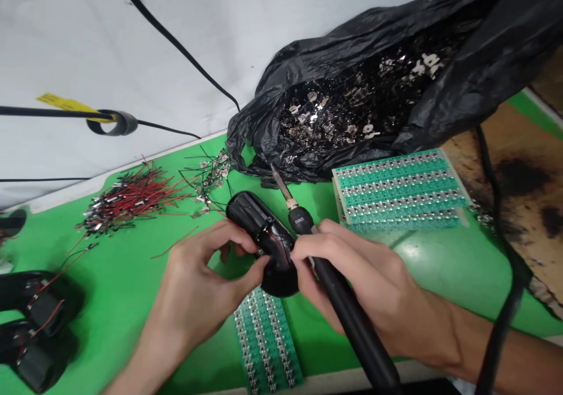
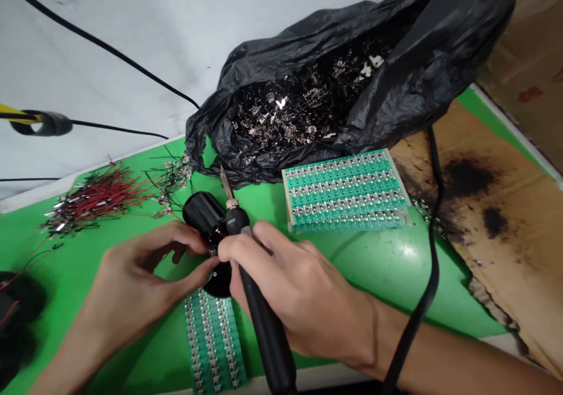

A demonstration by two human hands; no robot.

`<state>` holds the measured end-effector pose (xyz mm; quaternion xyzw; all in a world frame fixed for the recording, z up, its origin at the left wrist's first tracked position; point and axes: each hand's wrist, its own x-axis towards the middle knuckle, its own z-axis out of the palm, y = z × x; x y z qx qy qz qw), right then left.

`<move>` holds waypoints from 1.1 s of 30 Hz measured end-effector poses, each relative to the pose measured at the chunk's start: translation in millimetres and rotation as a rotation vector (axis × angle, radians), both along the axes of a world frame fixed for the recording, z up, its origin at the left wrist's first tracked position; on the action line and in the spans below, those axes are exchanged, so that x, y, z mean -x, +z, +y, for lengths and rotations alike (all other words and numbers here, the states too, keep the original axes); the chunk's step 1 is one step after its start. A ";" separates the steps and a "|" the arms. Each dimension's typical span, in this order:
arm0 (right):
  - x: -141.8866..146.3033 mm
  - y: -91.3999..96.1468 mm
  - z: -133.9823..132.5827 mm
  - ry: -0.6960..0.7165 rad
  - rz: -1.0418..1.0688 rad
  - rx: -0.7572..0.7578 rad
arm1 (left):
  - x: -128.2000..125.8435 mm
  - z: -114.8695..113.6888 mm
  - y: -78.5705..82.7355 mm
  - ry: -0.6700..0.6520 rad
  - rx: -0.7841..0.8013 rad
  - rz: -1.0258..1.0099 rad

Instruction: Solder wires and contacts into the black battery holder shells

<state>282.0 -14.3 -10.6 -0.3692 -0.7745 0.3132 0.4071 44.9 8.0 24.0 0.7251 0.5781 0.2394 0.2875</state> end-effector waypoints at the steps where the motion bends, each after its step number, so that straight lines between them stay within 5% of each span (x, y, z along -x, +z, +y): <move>1: -0.3 -0.1 -0.1 0.001 0.003 0.003 | 0.9 0.8 -0.1 -0.009 0.011 -0.012; 33: 3.1 -1.1 2.2 -0.020 0.021 -0.093 | 7.1 10.0 -2.3 0.152 0.309 -0.137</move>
